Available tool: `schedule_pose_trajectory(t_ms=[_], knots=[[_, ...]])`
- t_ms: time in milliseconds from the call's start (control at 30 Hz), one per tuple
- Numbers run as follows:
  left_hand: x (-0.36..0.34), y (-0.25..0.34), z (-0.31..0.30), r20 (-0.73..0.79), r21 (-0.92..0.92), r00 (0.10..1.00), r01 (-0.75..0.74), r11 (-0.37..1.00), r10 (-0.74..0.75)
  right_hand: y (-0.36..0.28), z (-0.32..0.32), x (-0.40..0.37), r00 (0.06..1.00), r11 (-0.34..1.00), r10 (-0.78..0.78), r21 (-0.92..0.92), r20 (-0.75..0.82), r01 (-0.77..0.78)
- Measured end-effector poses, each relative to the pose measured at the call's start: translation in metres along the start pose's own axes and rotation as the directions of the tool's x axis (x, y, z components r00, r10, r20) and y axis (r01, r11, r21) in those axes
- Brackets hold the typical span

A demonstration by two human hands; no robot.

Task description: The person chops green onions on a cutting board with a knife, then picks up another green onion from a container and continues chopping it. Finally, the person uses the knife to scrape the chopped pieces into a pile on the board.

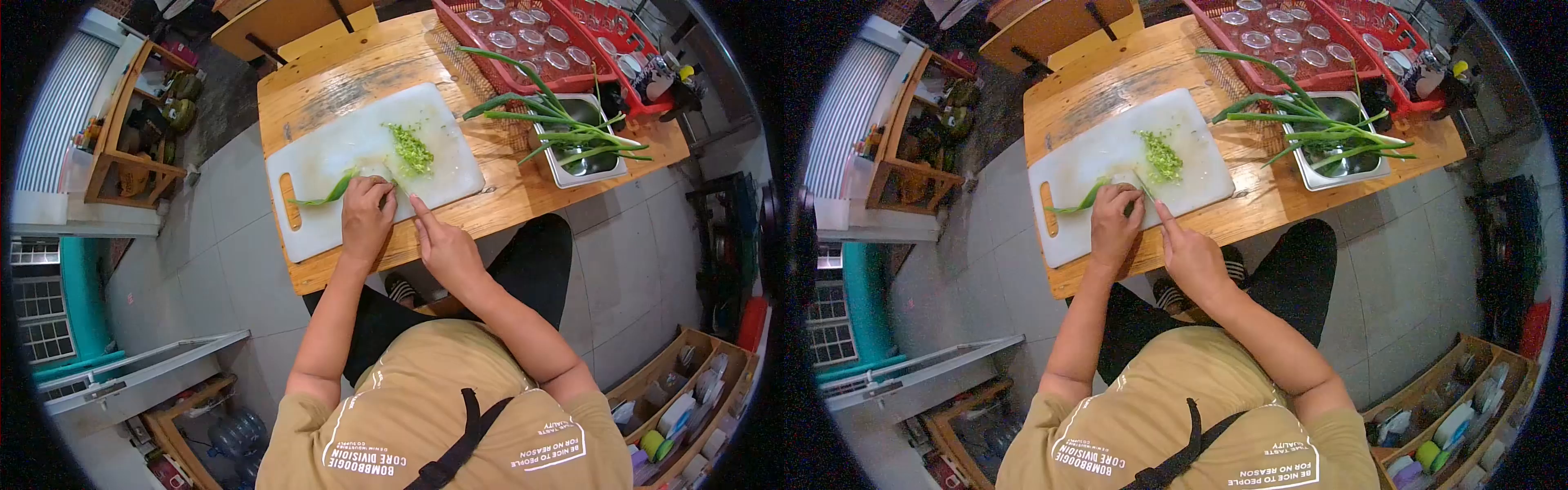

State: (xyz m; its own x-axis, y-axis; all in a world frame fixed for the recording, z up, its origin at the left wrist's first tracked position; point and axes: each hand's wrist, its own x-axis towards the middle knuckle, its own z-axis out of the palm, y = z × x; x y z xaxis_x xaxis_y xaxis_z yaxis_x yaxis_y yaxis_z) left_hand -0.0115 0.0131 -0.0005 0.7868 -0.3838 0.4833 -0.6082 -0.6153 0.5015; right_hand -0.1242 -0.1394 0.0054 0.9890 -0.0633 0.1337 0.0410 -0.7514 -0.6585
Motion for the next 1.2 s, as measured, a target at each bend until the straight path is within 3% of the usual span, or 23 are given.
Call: schedule_pose_trajectory(t_ms=[200, 367, 733, 1200], knots=[[0.000, 0.003, 0.002, 0.002, -0.015, 1.000, 0.025, 1.000, -0.025, 0.000, -0.023, -0.014, 0.997, 0.995, 0.069, 0.074, 0.023, -0.070], [0.000, 0.000, 0.003, 0.012, -0.023, 1.000, 0.028, 0.999, -0.028, -0.008, -0.022, -0.020, 0.999, 0.990, 0.032, 0.135, 0.037, -0.037], [0.002, -0.001, 0.007, 0.017, -0.011, 0.999, 0.036, 0.999, -0.036, -0.008, -0.006, -0.003, 0.994, 0.998, 0.055, -0.014, 0.095, -0.053], [-0.006, 0.002, -0.003, 0.039, -0.028, 0.997, 0.064, 0.998, -0.063, -0.003, 0.002, -0.004, 0.998, 0.999, 0.037, -0.038, 0.051, -0.036]])
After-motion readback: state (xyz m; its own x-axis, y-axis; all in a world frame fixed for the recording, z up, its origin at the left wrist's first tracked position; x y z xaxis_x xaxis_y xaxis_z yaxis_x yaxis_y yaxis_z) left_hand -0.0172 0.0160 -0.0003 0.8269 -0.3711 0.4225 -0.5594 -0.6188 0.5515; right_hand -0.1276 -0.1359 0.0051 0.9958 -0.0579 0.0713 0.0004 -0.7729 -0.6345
